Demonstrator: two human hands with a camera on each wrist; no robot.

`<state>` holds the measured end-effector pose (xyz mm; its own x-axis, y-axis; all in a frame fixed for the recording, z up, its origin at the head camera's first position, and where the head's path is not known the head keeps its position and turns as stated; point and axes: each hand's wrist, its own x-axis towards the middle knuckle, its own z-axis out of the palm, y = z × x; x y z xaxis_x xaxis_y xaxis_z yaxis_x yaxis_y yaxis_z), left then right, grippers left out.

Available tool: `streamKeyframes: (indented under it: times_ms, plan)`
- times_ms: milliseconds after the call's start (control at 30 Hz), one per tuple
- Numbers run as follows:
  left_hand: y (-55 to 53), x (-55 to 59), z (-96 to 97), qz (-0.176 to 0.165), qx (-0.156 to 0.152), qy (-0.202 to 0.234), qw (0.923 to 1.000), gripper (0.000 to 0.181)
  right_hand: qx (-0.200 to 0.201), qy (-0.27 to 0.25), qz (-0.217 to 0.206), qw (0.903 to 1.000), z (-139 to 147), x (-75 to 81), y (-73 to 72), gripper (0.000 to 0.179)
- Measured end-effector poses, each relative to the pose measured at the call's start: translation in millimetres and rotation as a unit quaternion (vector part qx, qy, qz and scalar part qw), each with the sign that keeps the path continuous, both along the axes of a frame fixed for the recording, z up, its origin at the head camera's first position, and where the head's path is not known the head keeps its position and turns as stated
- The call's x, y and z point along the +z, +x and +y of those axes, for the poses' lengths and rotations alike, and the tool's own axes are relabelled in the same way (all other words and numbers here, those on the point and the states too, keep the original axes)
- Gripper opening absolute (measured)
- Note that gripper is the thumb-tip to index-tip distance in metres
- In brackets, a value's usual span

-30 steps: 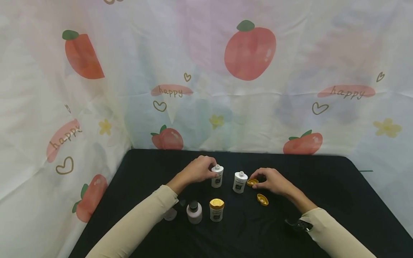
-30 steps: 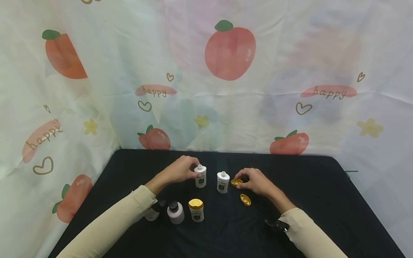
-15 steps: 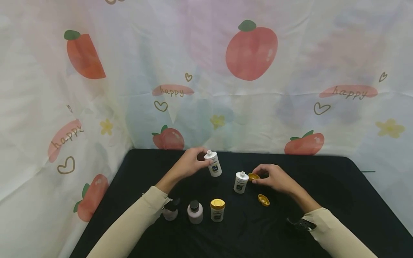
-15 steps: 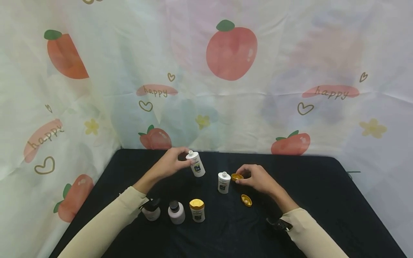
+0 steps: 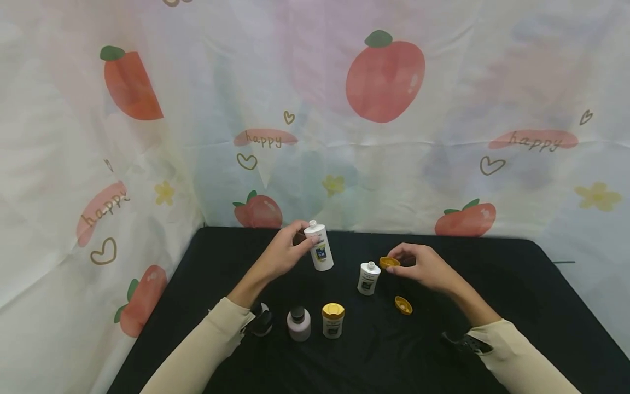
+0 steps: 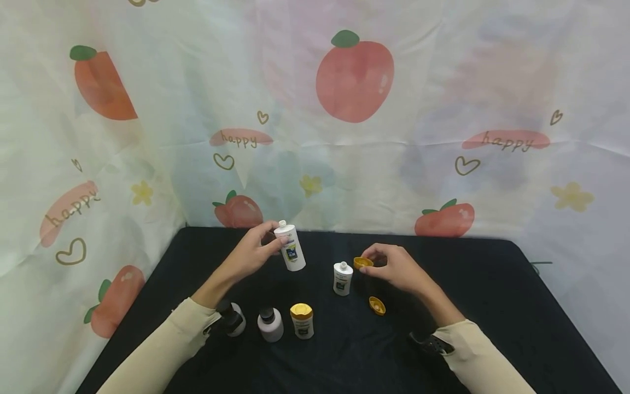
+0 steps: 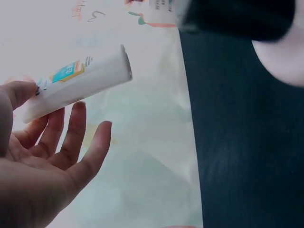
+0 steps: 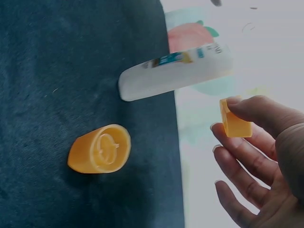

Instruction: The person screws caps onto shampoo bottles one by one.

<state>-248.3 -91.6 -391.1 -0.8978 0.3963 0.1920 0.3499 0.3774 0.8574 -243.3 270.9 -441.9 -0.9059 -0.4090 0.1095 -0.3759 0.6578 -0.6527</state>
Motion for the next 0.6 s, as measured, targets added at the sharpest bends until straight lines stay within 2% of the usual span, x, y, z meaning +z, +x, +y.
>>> streamKeyframes:
  times_ms: [100, 267, 500, 600]
  plan:
    - [4.4, 2.2, 0.2, -0.03, -0.028, 0.041, 0.9983, 0.032, -0.003, -0.005, 0.008, 0.9999, -1.0, 5.0, 2.2, 0.024]
    - [12.9, 3.9, 1.7, -0.09, -0.072, 0.102, 0.9882, 0.034, -0.002, -0.008, 0.024, 0.9997, -1.5, 10.4, 5.5, 0.024]
    - [21.7, 2.8, 3.0, -0.108, -0.087, 0.109, 0.9843, 0.038, -0.015, -0.016, 0.041, 0.9989, -3.9, 17.4, 8.4, 0.027]
    - [24.5, 1.5, 3.6, -0.109, -0.081, 0.116, 0.9839, 0.038, -0.02, -0.02, 0.043, 0.9987, -4.6, 19.1, 8.8, 0.029]
